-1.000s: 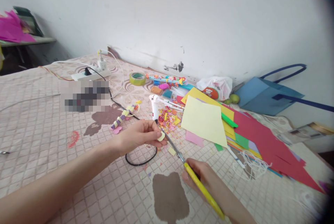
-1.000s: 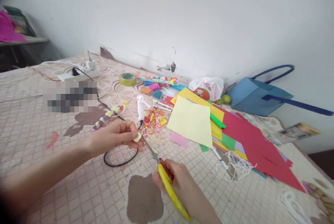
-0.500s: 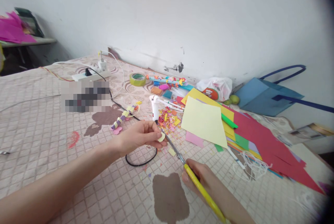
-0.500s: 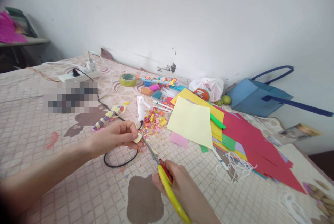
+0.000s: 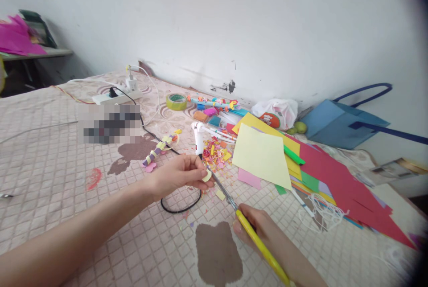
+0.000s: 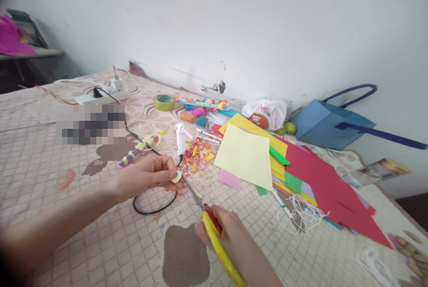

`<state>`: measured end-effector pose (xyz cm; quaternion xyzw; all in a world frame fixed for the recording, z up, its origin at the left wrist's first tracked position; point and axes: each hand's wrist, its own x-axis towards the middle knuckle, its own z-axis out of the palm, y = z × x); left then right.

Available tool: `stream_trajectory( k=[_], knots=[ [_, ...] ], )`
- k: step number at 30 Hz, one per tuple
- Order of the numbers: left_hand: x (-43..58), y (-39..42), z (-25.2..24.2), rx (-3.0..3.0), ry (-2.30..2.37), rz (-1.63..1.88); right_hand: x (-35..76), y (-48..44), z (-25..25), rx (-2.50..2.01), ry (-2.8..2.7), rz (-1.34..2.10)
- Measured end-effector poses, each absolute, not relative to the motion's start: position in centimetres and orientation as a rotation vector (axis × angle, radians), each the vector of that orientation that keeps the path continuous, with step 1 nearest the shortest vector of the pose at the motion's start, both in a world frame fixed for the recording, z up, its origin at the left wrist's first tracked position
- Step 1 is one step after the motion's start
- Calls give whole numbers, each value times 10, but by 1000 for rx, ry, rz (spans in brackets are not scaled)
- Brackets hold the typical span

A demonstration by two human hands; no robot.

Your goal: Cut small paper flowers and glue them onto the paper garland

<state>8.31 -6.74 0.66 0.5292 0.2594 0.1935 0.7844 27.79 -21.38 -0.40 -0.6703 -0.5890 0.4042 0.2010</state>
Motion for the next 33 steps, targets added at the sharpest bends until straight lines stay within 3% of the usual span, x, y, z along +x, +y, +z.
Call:
stream_trajectory(
  k=[19, 33],
  knots=[
    [83, -68, 7, 1133, 576, 423, 277, -213, -4, -1931, -1653, 1102],
    [87, -77, 11, 1096, 630, 458, 273, -208, -21, -1729, -1371, 1158]
  ],
)
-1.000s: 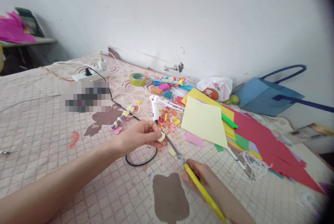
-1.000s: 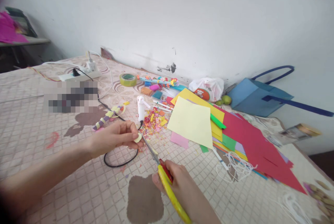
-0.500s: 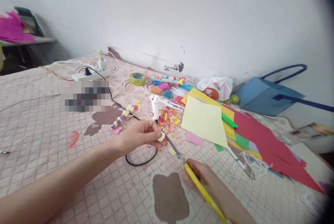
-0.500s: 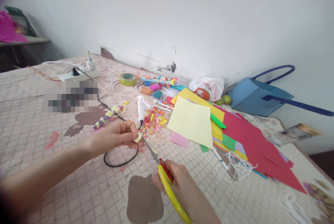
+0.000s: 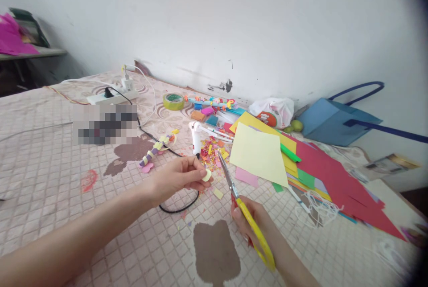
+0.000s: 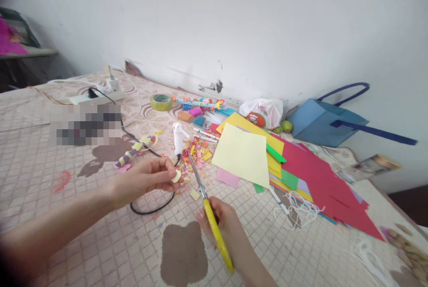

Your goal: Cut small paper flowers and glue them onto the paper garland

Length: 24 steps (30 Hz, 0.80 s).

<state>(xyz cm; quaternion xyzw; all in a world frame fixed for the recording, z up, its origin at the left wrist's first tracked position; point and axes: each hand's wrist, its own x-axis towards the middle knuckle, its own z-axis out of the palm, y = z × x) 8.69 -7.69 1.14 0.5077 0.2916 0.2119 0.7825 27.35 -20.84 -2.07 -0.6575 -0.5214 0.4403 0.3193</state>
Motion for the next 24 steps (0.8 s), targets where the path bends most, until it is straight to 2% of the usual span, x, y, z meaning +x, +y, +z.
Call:
stream_trajectory(
  k=[15, 24],
  knots=[
    [91, -86, 12, 999, 667, 483, 255, -210, -20, -1587, -1311, 1163],
    [91, -85, 13, 1006, 645, 549, 255, -211, -15, -1819, -1460, 1031]
  ],
)
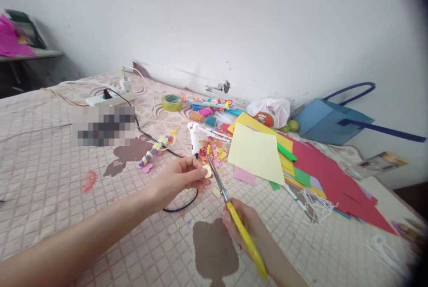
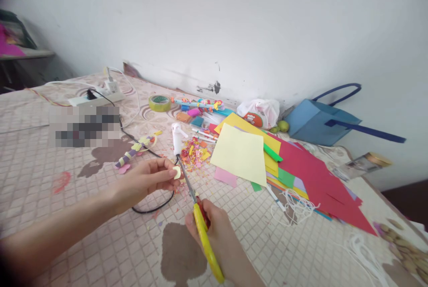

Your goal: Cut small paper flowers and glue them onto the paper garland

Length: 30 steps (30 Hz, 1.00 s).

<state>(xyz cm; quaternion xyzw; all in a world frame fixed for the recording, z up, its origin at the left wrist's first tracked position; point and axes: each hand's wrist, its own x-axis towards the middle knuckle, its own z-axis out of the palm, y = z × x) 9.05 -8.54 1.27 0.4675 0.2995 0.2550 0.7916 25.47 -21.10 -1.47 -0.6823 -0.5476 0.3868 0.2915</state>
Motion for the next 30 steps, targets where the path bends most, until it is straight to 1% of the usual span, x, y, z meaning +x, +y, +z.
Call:
stream_trajectory(
  k=[13, 30],
  knots=[
    [89, -84, 14, 1042, 632, 598, 255, -212, -5, -1874, -1468, 1021],
    [90, -84, 8, 1044, 611, 612, 256, -212, -10, -1896, -1526, 914]
  ],
)
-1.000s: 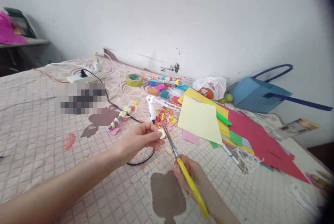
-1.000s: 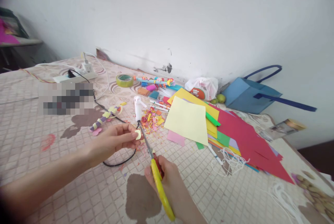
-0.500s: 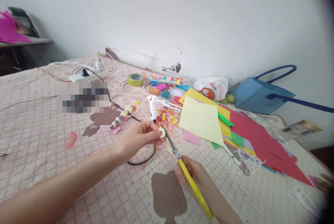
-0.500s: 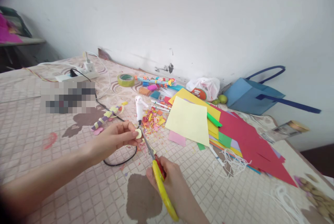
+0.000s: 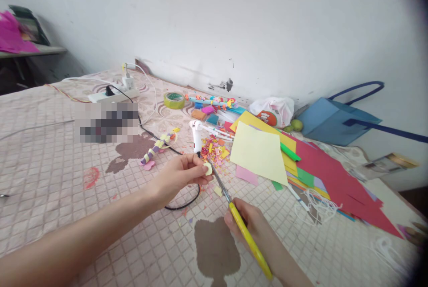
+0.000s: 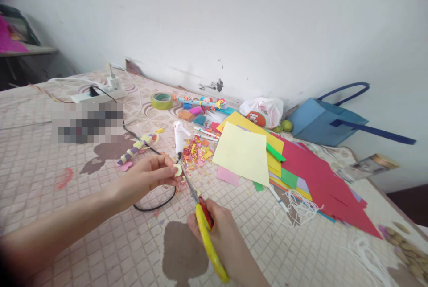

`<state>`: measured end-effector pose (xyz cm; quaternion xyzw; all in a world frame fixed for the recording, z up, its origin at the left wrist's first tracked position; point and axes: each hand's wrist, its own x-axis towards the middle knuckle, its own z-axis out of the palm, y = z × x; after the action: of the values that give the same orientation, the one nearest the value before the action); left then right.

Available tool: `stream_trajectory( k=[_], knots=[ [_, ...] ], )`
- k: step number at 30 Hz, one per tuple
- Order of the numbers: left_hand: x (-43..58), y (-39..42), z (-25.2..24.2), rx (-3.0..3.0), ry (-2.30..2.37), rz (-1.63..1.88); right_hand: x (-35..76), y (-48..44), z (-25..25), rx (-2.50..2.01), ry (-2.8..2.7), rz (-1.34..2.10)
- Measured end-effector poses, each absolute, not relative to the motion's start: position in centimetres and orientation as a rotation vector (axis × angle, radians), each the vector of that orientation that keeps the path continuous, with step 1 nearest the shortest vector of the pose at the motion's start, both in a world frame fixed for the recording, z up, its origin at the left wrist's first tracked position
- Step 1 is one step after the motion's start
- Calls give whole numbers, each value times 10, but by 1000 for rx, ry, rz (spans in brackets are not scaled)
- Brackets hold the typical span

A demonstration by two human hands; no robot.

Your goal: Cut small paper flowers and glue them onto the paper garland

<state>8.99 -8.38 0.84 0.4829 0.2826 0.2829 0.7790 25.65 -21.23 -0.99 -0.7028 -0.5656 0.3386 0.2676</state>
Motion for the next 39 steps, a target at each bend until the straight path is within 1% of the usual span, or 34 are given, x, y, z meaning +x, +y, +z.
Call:
stream_trajectory(
  k=[7, 21, 28, 39],
  knots=[
    [90, -85, 9, 1036, 634, 617, 257, -212, -12, -1898, -1527, 913],
    [91, -85, 11, 1016, 658, 613, 255, -214, -5, -1867, -1512, 1027],
    [91, -86, 13, 1020, 672, 615, 257, -215, -5, -1879, -1538, 995],
    [92, -86, 12, 1015, 670, 617, 258, -213, -5, -1867, -1511, 1040]
  ],
)
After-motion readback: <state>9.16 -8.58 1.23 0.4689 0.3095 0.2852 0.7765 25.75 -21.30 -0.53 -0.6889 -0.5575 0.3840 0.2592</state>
